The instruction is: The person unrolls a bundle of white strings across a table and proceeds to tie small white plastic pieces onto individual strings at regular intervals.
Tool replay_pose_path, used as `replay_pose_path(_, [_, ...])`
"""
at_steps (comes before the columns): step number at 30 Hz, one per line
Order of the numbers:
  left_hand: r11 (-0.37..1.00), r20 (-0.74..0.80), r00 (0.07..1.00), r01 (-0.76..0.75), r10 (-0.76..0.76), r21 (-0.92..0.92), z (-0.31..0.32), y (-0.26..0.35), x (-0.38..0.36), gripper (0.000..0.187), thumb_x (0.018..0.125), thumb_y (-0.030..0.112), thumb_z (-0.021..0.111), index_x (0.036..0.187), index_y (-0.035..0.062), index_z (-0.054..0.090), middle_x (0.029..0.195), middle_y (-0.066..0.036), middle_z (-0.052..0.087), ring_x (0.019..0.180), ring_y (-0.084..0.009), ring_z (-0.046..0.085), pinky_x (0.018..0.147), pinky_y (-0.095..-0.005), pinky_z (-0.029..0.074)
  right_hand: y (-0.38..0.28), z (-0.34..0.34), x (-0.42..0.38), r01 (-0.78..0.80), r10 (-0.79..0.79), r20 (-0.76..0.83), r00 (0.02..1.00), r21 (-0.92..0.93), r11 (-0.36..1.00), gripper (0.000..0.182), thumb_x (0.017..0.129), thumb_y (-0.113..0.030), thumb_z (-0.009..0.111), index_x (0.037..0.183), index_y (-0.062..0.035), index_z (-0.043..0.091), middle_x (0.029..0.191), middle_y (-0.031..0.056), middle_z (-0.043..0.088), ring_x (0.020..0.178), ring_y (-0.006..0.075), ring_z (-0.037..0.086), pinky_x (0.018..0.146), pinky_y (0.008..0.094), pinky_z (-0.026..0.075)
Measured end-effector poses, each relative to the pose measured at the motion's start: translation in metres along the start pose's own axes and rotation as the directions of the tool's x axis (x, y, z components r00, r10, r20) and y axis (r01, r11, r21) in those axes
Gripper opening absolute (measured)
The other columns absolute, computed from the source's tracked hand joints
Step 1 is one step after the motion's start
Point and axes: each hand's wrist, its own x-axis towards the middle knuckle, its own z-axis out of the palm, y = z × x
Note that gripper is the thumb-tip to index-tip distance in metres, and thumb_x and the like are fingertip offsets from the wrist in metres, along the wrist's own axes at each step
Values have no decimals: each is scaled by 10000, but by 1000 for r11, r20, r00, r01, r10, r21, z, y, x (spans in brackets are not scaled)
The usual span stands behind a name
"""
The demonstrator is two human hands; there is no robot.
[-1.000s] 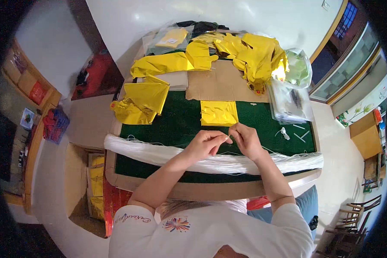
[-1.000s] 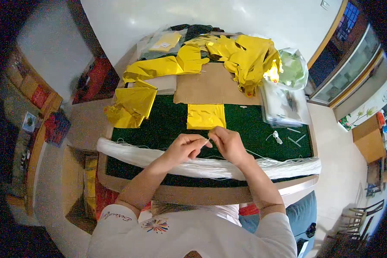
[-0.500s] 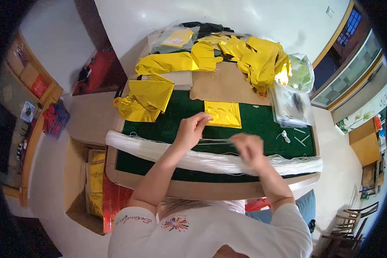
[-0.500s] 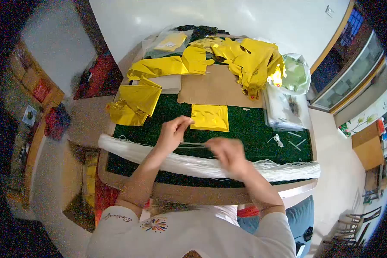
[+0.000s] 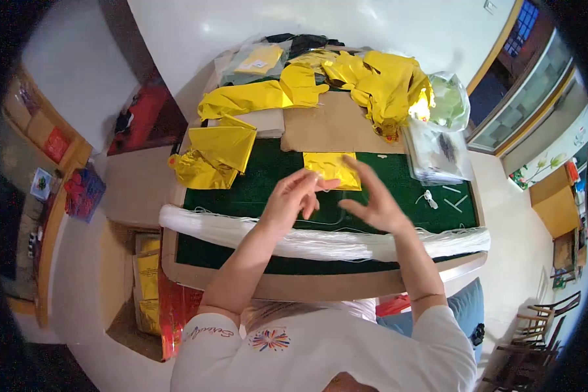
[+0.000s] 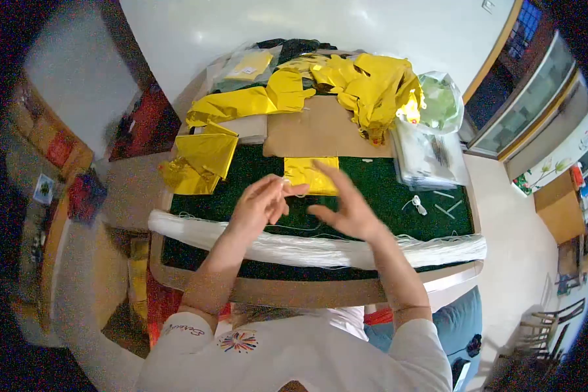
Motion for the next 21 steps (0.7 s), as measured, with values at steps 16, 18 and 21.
replay_pose_path(16, [993,69,996,48,-56,112,10,-20,-5,341,933,297,466,938,-7,619,468,40,390,377,-44,352,397,-208,296,-7,22,10,-141,138,-218,966,3,990,131,931,-107,443,893,8,492,740,103,554,636,146,533,600,262,440])
replay_pose_path(18, [962,202,972,162,-117,-221,6,-17,-6,343,927,312,466,929,-5,598,471,38,378,369,-48,307,397,-218,284,-4,24,8,-163,162,-194,968,6,987,134,937,-114,435,888,-4,494,719,110,542,611,150,500,590,271,433])
replay_pose_path(21, [926,111,992,92,-54,-367,-4,-9,-4,318,923,300,471,1017,17,582,507,41,397,371,-45,269,399,-212,275,-1,30,7,-296,271,-179,946,-131,946,111,925,-123,454,900,-26,502,720,146,558,610,221,547,589,316,442])
